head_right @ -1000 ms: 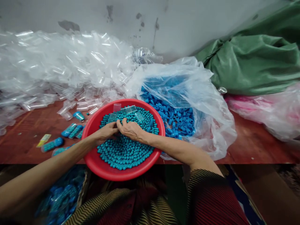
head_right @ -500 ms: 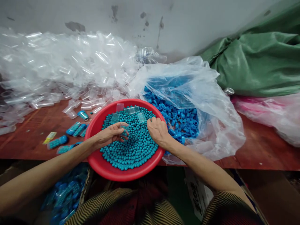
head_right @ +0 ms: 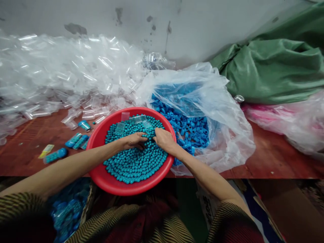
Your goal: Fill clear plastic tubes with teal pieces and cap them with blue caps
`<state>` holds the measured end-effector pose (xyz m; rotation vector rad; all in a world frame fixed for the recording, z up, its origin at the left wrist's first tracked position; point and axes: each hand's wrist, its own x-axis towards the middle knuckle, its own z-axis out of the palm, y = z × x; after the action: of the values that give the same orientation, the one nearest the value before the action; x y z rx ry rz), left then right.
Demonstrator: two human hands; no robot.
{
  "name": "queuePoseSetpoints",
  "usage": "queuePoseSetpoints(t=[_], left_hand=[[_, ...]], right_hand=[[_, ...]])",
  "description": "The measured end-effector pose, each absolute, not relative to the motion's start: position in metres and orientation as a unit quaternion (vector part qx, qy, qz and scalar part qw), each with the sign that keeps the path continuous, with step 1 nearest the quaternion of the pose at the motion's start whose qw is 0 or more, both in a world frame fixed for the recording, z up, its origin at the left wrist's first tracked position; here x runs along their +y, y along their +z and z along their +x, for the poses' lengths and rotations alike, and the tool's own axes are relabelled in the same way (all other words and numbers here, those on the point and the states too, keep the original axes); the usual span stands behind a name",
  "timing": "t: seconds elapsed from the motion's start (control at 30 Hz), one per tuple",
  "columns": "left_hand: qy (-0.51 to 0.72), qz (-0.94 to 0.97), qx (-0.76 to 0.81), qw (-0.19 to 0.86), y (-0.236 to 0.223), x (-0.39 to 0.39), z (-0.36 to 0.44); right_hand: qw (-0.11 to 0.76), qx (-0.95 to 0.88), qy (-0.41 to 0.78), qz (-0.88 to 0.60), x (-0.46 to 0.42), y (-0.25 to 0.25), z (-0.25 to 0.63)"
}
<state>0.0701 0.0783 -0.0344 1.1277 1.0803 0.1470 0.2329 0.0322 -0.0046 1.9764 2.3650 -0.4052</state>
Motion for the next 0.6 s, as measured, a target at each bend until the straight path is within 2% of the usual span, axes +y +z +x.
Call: queuePoseSetpoints(t=[0.1,0.23,0.4,0.5,0.6], left_hand=[[0.105,0.475,0.431,0.760,-0.026,0.080,0.056],[0.155,0.418,0.382,0.809,-0.022,0.076,0.037],[0.203,0.442,0.394,0.780,-0.022,0.062,0.028],[0.208,0.456,0.398,0.769,-0.019,0.055,0.027],[0.181,0.465,0.444,0.744,-0.014,0.049,0.024]], right_hand=[[-0.081,0.739,-0.218,0.632,0.037,-0.005,0.239],[-0.206,0.662,-0.393,0.604,0.042,-0.005,0.239],[-0.318,0.571,-0.527,0.544,0.044,0.000,0.231],[-0.349,0.530,-0.571,0.521,0.043,0.004,0.228],[-0.365,0.548,-0.524,0.540,0.042,0.003,0.231]])
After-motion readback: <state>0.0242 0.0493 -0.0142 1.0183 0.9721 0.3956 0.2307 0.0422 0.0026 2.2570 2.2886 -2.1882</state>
